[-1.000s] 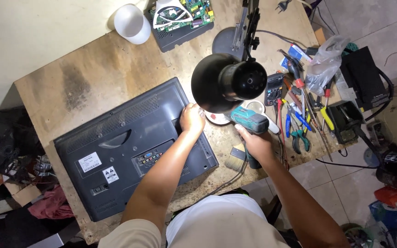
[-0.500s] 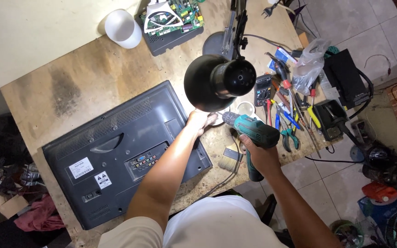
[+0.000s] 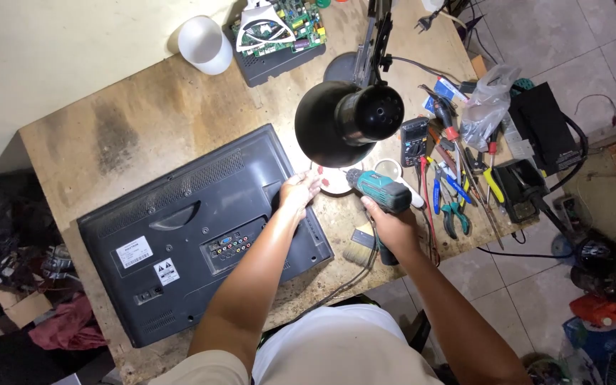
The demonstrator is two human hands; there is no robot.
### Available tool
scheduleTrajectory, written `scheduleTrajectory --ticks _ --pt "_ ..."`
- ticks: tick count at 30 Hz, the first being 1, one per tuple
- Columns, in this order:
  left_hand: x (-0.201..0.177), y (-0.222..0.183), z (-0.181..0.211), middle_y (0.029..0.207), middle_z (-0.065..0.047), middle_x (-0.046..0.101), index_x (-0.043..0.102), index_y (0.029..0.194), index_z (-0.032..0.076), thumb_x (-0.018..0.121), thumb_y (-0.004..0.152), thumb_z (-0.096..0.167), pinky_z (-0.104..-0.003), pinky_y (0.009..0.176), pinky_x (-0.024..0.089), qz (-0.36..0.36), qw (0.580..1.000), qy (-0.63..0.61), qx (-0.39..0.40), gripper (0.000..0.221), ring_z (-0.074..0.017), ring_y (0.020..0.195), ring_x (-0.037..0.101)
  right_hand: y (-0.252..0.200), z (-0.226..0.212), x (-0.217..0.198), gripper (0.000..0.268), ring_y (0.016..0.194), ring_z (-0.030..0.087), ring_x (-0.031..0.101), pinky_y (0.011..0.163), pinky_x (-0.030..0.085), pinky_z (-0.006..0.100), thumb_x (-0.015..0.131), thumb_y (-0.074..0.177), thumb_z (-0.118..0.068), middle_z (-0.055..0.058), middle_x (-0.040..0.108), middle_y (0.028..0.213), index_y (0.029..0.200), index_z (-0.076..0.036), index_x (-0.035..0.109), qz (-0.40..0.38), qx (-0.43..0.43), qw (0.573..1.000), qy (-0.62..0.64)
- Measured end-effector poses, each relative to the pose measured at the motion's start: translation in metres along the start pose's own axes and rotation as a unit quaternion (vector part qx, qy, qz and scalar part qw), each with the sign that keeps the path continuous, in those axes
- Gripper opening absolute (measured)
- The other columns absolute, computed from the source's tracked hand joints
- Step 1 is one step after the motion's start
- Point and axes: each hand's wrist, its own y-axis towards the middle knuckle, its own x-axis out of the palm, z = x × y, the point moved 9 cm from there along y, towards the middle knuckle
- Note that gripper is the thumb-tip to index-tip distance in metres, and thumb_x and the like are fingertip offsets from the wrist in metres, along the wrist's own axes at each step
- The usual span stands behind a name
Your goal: Disassembling the back panel of a television using a power drill on a repair bench.
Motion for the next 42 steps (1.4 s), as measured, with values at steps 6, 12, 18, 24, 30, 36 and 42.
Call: scheduleTrajectory --ticks 6,12,18,24,30,36,42 --pt "-0.024 0.017 -0.023 0.115 -0.022 0.071 0.058 0.135 -0.003 0.075 0.096 0.011 -0.041 0.091 0.063 0.011 1.000 -0.028 -0.005 0.045 -0.0302 0.101 0.075 0.015 0.008 0.025 0.082 0.123 0.030 0.065 0.106 0.050 0.047 0.078 0.082 -0.069 0.015 0.073 0.124 0.130 -0.003 0.066 0.007 -0.008 1.000 0.024" --pt "-0.030 0.052 -0.057 0.102 -0.015 0.074 0.067 0.120 0.003 0.083 0.091 0.016 -0.033 0.080 0.067 0.003 0.999 -0.038 -0.007 0.035 -0.0193 0.085 0.077 -0.006 -0.004 0.015 0.075 0.125 0.031 0.063 0.108 0.049 0.048 0.074 0.087 -0.063 0.017 0.073 0.123 0.128 -0.002 0.066 -0.001 -0.008 0.999 0.040" --pt "-0.005 -0.013 -0.020 0.114 -0.015 0.074 0.061 0.133 0.001 0.079 0.095 0.019 -0.034 0.089 0.063 -0.018 0.999 -0.043 -0.020 0.045 -0.0196 0.095 0.077 -0.003 0.005 0.016 0.076 0.124 0.029 0.064 0.108 0.049 0.045 0.078 0.085 -0.065 0.016 0.073 0.122 0.126 -0.003 0.068 0.021 -0.009 0.999 0.038" --pt "0.014 -0.011 -0.026 0.131 -0.029 0.064 0.052 0.143 0.002 0.076 0.098 0.012 -0.047 0.100 0.057 -0.052 0.987 -0.138 -0.067 0.052 -0.0389 0.117 0.068 -0.059 -0.006 -0.016 0.035 0.084 0.029 0.077 0.084 0.058 0.041 0.077 0.092 -0.037 0.019 0.078 0.089 0.099 -0.004 0.079 -0.033 -0.072 0.985 0.151" --pt "0.028 0.002 -0.057 0.145 -0.029 0.054 0.050 0.146 0.003 0.069 0.101 0.007 -0.044 0.106 0.051 -0.145 0.985 -0.078 -0.041 0.050 -0.0417 0.132 0.054 -0.096 0.039 0.000 0.067 0.124 0.049 0.057 0.106 0.044 0.072 0.076 0.090 -0.051 0.026 0.064 0.130 0.137 -0.006 0.061 -0.029 -0.092 0.980 0.171" --pt "-0.003 -0.010 -0.078 0.115 -0.006 0.071 0.069 0.124 0.005 0.077 0.096 0.012 -0.030 0.104 0.056 -0.150 0.982 -0.091 -0.075 0.030 -0.0193 0.108 0.070 -0.134 0.064 0.007 0.035 0.082 0.035 0.075 0.069 0.060 0.058 0.074 0.095 -0.034 0.021 0.075 0.087 0.107 -0.001 0.073 -0.048 -0.149 0.950 0.270" --pt "-0.031 -0.070 -0.054 0.096 -0.007 0.077 0.073 0.107 0.006 0.080 0.092 0.012 -0.018 0.082 0.063 -0.174 0.978 -0.077 -0.086 0.018 -0.0122 0.084 0.074 -0.185 0.076 0.020 0.025 0.073 0.025 0.076 0.065 0.062 0.045 0.078 0.091 -0.027 0.017 0.076 0.080 0.100 -0.004 0.077 -0.023 -0.152 0.944 0.291"
